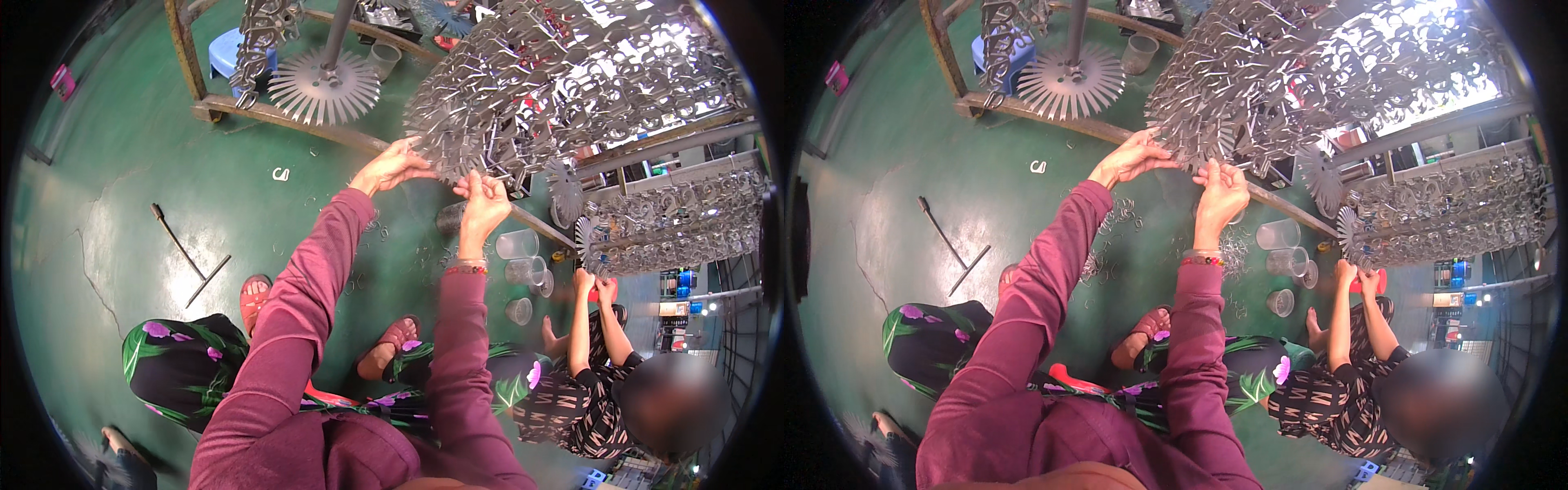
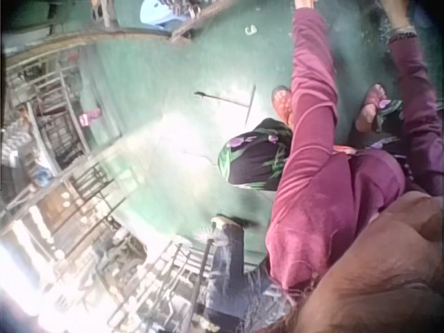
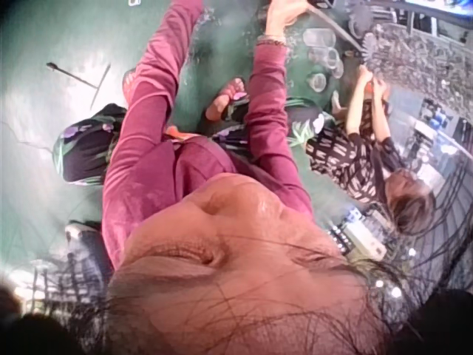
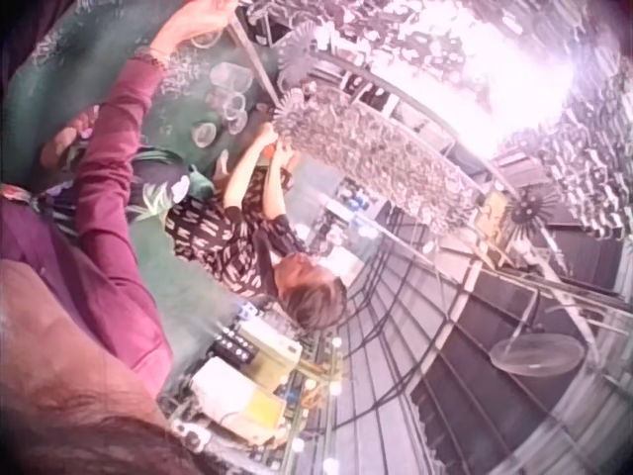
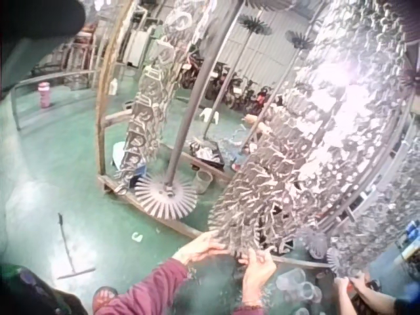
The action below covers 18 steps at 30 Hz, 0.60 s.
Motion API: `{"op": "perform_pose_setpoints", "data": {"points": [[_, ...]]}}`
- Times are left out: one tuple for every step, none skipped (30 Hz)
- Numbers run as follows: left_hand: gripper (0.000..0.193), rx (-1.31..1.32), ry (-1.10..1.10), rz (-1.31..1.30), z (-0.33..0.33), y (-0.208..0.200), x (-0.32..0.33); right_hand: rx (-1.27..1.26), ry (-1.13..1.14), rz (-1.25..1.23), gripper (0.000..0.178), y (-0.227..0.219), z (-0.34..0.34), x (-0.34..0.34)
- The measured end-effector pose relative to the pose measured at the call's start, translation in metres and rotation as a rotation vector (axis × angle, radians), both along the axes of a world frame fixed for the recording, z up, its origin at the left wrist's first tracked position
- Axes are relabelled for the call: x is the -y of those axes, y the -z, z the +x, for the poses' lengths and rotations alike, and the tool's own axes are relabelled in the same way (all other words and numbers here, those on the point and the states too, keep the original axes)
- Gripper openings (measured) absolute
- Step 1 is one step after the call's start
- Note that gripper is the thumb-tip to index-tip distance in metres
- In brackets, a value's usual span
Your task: The person sits on the floor and repeatedly picks up small metal hooks and wire pieces, then attaches them to a large hanging metal rack. The person works continuously, handling the hooks one at a time and securing them to the rack structure.
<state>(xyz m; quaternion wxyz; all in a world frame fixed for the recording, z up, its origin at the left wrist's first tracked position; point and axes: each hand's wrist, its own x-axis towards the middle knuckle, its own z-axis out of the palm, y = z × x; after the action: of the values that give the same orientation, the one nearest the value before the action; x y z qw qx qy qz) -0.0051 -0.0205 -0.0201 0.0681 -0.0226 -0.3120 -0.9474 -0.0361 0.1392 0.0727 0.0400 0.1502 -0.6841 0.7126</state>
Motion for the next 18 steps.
{"op": "perform_pose_setpoints", "data": {"points": [[0.061,-0.006,0.022,0.007,-0.001,0.001,0.004,-0.007,0.009,0.011,0.010,0.000,0.003,0.000],[0.061,-0.011,0.044,0.014,-0.003,0.001,0.007,-0.014,0.017,0.021,0.010,0.000,0.006,0.001],[0.058,-0.040,0.069,0.065,-0.004,0.000,0.009,-0.048,0.020,0.012,0.011,0.004,0.009,0.001],[0.058,-0.018,0.083,0.065,-0.005,-0.001,0.011,-0.074,0.044,0.057,0.011,0.006,0.010,0.001],[0.057,0.005,0.096,0.065,-0.005,-0.002,0.013,-0.099,0.068,0.103,0.011,0.007,0.011,0.001],[0.057,0.028,0.109,0.063,-0.006,-0.004,0.016,-0.124,0.093,0.145,0.011,0.008,0.013,0.002],[0.057,0.009,0.134,0.062,-0.006,-0.006,0.017,-0.162,0.119,0.150,0.012,0.010,0.015,0.003],[0.057,-0.010,0.158,0.062,-0.007,-0.009,0.018,-0.178,0.130,0.187,0.012,0.010,0.016,0.004],[0.057,-0.029,0.181,0.062,-0.008,-0.011,0.019,-0.194,0.141,0.224,0.012,0.010,0.017,0.005],[0.057,-0.031,0.196,0.055,-0.008,-0.012,0.020,-0.211,0.151,0.261,0.012,0.011,0.017,0.006],[0.057,-0.034,0.210,0.049,-0.007,-0.014,0.020,-0.251,0.157,0.252,0.012,0.011,0.018,0.007],[0.057,-0.039,0.222,0.040,-0.007,-0.014,0.021,-0.242,0.159,0.251,0.012,0.012,0.019,0.009],[0.057,-0.064,0.246,0.095,-0.007,-0.014,0.021,-0.233,0.161,0.250,0.012,0.012,0.019,0.012],[0.057,-0.068,0.220,0.087,-0.007,-0.014,0.022,-0.224,0.162,0.248,0.012,0.012,0.020,0.014],[0.058,-0.065,0.206,0.085,-0.006,-0.016,0.015,-0.212,0.173,0.229,0.013,0.013,0.019,0.012],[0.058,-0.063,0.193,0.084,-0.006,-0.019,0.011,-0.227,0.183,0.203,0.013,0.013,0.018,0.011],[0.057,-0.070,0.226,0.041,-0.007,-0.023,0.010,-0.241,0.193,0.177,0.013,0.013,0.016,0.009],[0.057,-0.069,0.212,0.042,-0.005,-0.024,0.009,-0.254,0.195,0.150,0.014,0.015,0.016,0.009]]}}
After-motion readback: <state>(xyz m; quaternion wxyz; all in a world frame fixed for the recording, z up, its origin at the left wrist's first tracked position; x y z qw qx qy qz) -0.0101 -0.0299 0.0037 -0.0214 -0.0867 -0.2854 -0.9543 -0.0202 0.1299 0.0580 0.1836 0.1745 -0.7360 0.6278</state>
